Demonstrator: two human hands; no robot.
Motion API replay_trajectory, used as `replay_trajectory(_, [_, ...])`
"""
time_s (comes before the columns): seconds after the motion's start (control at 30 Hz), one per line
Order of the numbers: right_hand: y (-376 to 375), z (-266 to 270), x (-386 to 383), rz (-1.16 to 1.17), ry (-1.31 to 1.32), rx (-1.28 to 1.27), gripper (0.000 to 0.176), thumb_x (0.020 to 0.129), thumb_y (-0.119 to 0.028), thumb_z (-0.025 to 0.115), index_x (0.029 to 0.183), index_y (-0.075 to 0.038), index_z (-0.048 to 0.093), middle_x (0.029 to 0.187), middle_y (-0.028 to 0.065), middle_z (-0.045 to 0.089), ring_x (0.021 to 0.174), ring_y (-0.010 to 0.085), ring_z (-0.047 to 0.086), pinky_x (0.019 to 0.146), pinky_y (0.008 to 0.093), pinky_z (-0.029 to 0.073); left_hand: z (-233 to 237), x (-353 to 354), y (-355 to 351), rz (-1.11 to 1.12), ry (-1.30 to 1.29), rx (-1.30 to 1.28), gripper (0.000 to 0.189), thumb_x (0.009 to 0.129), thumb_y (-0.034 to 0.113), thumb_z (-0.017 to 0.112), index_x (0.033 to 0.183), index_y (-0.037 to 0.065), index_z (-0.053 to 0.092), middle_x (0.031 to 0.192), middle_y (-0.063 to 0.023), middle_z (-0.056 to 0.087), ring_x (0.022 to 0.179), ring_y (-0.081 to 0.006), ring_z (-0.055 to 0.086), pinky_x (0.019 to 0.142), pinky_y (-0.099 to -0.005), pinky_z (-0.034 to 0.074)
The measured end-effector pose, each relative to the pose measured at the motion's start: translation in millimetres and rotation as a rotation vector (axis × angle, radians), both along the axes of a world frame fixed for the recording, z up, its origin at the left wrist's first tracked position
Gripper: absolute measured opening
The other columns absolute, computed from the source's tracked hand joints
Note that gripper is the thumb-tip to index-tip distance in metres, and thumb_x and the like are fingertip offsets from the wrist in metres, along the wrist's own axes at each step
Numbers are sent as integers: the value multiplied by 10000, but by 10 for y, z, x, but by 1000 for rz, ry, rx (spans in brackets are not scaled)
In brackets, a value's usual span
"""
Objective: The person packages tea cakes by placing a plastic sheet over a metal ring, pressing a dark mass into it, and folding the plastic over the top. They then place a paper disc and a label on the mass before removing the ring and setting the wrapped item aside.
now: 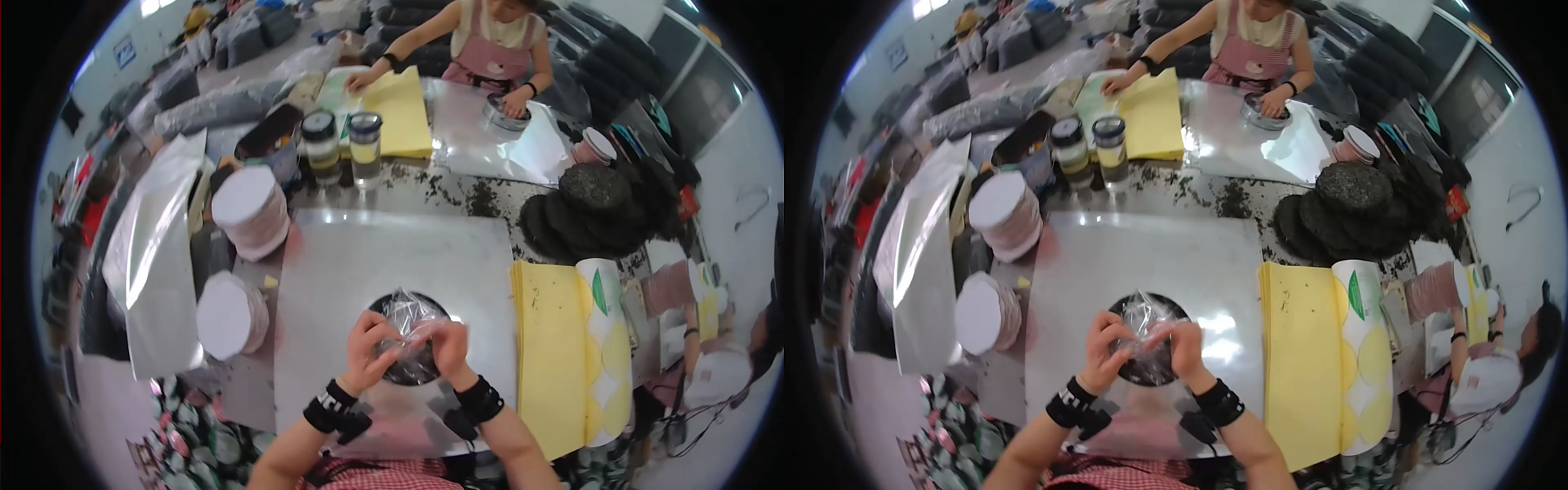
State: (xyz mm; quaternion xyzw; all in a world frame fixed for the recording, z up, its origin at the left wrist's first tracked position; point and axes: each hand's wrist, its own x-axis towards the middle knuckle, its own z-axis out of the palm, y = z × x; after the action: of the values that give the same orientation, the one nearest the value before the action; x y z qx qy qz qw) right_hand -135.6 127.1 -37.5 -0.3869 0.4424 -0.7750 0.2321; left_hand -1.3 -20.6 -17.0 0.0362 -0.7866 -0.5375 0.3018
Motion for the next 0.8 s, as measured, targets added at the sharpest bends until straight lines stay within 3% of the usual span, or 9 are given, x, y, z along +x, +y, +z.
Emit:
replay_trajectory(0.07, [-94,115,52,-410,-299,32,448,1068,-250,338,805,21,579,789,65,643,758,213,631,823,319,518,44,-34,136,57,-138,-245,281,771,247,763,933,37,672,946,-101,546,941,-268,568,829,-372,469])
replay_trajectory(0.17, [-107,446,551,-508,451,622,85,948,-43,541,959,21,596,927,141,629,857,290,631,816,331,515,46,-53,328,152,-303,-607,148,744,99,712,860,40,643,995,-103,582,995,-326,547,840,-416,457])
replay_trajectory(0.2, [-75,451,708,-586,525,510,120,916,7,560,1003,18,642,1009,170,658,921,323,655,818,366,521,-9,-59,306,217,-213,-568,190,726,91,713,896,42,644,1037,-109,587,1011,-318,546,872,-427,442])
replay_trajectory(0.3, [124,416,745,-509,673,624,185,909,10,564,1074,17,648,1104,186,669,1005,355,652,853,400,524,34,-25,246,234,-134,-417,454,723,164,711,1143,14,624,1282,-171,564,1219,-332,509,1049,-491,364])
replay_trajectory(0.4, [344,442,733,-415,796,726,258,874,2,609,1128,22,644,1147,192,660,1051,362,644,891,402,535,244,45,228,-154,-414,-721,767,803,327,671,1410,-83,445,1525,-236,391,1474,-347,300,1213,-529,176])
replay_trajectory(0.5, [458,541,731,-501,1012,763,304,859,-36,637,1159,11,640,1137,161,665,1027,340,651,875,395,548,118,18,319,-113,-451,-888,696,871,299,631,1416,-86,435,1534,-229,383,1467,-338,314,1208,-512,201])
replay_trajectory(0.6, [452,549,549,-279,928,952,126,804,-87,614,914,-30,639,909,118,642,888,323,650,769,399,543,78,-11,396,-126,-505,-863,646,917,276,590,1421,-94,428,1549,-232,363,1480,-343,290,1198,-502,225])
replay_trajectory(0.73, [341,135,349,-292,948,808,80,813,-98,641,848,-30,666,829,138,649,815,329,654,718,422,542,95,-31,340,-140,-550,-888,704,917,340,588,1444,-89,405,1571,-255,312,1492,-366,258,1196,-517,205])
replay_trajectory(0.8, [698,461,68,-585,937,748,64,842,-93,621,868,-43,652,833,129,643,816,322,648,721,413,540,152,-33,365,-160,-534,-847,734,916,376,590,1448,-92,397,1577,-257,299,1496,-367,249,1201,-519,190])
